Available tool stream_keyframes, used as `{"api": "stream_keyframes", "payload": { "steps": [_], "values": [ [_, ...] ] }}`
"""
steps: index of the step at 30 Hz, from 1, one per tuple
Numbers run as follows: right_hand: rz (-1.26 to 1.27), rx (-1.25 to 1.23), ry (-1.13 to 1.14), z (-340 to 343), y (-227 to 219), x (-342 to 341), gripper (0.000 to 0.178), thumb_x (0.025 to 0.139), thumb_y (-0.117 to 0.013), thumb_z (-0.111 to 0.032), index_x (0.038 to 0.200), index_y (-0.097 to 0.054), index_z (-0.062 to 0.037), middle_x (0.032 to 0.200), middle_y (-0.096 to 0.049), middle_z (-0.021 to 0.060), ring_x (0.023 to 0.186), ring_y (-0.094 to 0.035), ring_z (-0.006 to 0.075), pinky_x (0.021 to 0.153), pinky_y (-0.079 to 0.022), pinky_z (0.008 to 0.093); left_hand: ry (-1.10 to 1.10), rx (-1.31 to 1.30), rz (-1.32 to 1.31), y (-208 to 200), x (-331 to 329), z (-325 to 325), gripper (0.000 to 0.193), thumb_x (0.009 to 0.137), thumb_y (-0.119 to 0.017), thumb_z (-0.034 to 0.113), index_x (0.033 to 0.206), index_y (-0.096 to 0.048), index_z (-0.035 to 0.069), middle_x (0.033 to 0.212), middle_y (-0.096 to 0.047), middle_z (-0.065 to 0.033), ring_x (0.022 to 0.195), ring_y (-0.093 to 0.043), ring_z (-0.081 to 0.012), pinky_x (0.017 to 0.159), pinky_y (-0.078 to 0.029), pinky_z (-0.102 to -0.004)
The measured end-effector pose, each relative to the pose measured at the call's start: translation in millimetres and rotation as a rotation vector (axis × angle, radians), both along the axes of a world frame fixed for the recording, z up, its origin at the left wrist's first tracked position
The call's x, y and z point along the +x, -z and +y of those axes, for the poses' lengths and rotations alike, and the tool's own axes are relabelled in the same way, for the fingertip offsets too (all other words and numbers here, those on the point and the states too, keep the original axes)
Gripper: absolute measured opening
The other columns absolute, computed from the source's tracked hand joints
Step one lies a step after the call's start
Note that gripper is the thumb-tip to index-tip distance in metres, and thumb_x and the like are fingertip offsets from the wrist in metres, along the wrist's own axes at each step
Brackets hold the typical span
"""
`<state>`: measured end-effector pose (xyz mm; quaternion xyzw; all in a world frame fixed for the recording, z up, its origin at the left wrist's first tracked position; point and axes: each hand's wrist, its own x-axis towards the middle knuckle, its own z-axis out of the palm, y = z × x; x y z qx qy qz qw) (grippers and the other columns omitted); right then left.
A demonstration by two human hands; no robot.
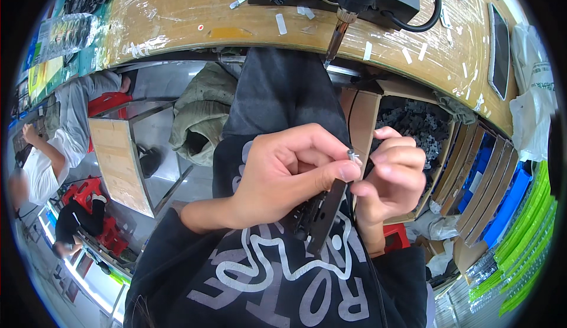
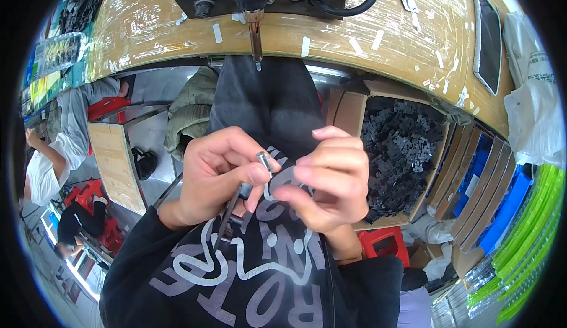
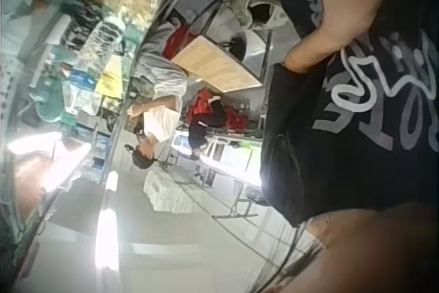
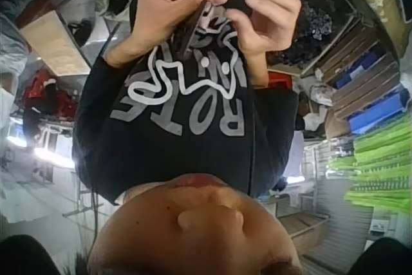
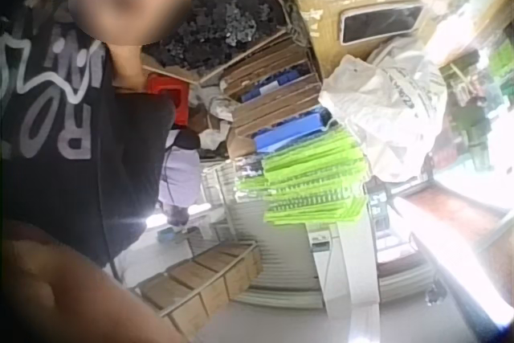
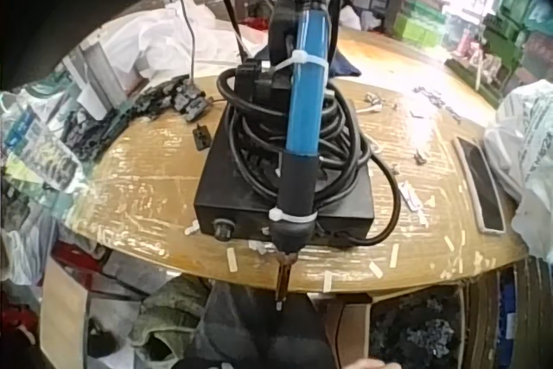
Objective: The person assembles small black plastic electronic components at a workbench. They repeatedly pick up parts, insert small white pins, and use a soldering iron to secure connections. The person handles multiple units one at a time, placing finished items on the table.
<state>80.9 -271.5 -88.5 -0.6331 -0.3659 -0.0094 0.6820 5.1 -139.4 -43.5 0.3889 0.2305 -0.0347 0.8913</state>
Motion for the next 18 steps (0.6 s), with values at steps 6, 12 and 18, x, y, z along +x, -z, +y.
{"api": "stream_keyframes", "payload": {
  "steps": [6,12,18],
  "values": [
    [-0.184,-0.171,0.148,2,-8,-6,0.030,0.057,-0.072,-0.004,0.082,-0.056,-0.0112,0.077,-0.050,0.0017,0.067,-0.048,0.0150,0.072,-0.043,0.0372,-0.003,0.095,-0.097,6,-1,-8,0.008,0.078,-0.055,0.001,0.082,-0.049,-0.003,0.067,-0.057,-0.0110,0.048,-0.054,-0.0102,0.035,-0.039,-0.0176],
    [-0.245,-0.263,0.168,0,-12,-9,0.032,0.058,-0.070,-0.002,0.084,-0.055,-0.0127,0.076,-0.049,-0.0001,0.067,-0.047,0.0149,0.074,-0.042,0.0378,-0.029,0.082,-0.159,10,-2,-12,0.009,0.079,-0.053,-0.001,0.083,-0.046,-0.002,0.073,-0.057,-0.0123,0.050,-0.055,-0.0111,0.035,-0.040,-0.0177],
    [-0.181,-0.208,0.142,3,-10,-10,0.029,0.059,-0.068,-0.001,0.083,-0.054,-0.0104,0.074,-0.050,0.0015,0.066,-0.047,0.0155,0.075,-0.042,0.0389,-0.039,0.223,-0.161,14,-4,-16,0.009,0.083,-0.048,0.005,0.087,-0.045,-0.003,0.072,-0.054,-0.0114,0.048,-0.052,-0.0099,0.039,-0.041,-0.0182]
  ]
}}
